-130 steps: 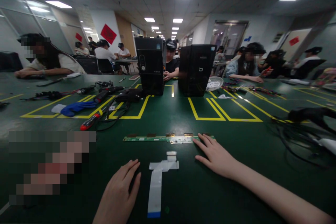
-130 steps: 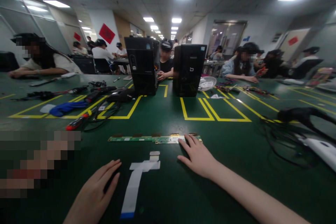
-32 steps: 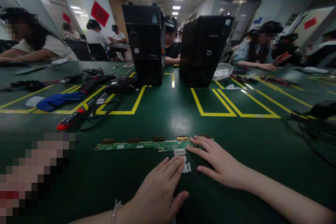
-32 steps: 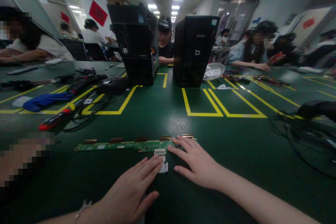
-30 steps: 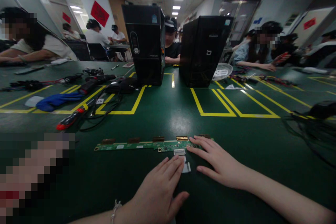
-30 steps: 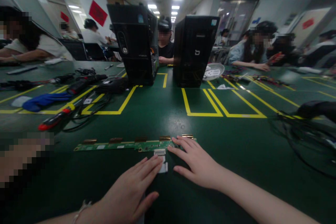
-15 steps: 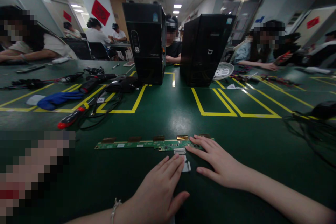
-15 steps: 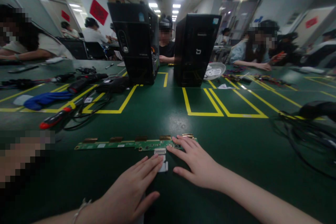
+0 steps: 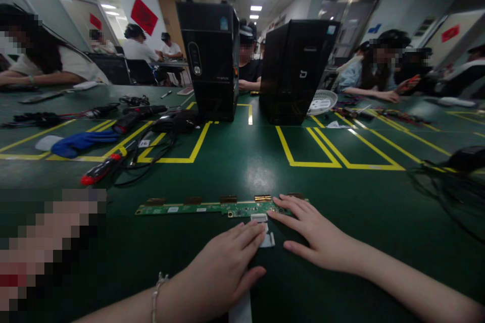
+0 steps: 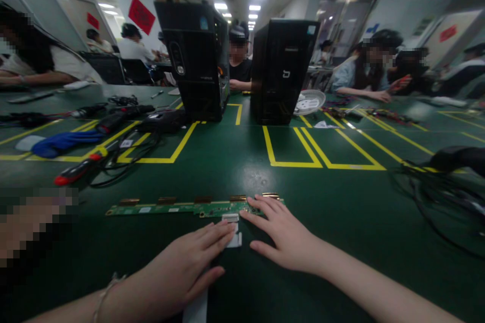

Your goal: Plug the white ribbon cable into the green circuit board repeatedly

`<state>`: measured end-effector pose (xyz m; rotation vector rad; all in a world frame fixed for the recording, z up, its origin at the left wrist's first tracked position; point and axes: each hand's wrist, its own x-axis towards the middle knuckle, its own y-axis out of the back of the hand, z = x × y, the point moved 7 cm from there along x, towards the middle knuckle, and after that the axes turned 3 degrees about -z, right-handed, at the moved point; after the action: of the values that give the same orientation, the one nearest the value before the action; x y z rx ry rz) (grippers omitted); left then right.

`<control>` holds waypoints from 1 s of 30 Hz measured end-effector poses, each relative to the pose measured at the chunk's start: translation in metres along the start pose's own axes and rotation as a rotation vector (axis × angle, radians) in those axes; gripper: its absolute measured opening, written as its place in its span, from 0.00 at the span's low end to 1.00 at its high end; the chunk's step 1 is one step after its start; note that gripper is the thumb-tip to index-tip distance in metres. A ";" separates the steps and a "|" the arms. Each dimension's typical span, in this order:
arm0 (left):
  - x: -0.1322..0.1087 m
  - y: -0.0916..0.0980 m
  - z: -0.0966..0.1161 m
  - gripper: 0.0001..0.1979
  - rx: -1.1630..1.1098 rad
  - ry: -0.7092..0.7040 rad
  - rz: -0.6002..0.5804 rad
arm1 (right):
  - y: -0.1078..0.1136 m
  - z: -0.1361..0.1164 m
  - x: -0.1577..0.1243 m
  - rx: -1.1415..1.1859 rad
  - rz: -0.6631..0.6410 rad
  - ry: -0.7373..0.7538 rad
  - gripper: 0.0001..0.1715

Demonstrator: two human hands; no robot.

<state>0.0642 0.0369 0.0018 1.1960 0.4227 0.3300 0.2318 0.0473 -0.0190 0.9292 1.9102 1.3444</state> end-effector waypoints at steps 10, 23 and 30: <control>-0.005 0.009 -0.010 0.28 -0.021 -0.092 -0.020 | 0.000 0.001 0.000 0.021 -0.012 -0.011 0.35; -0.005 0.009 -0.004 0.28 0.062 -0.169 0.099 | 0.002 -0.001 -0.002 0.041 0.011 -0.010 0.36; -0.007 0.020 -0.017 0.21 -0.025 -0.127 0.274 | 0.002 -0.002 -0.002 0.025 0.002 -0.006 0.35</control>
<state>0.0492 0.0541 0.0168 1.2445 0.1432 0.4902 0.2320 0.0449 -0.0166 0.9457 1.9260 1.3206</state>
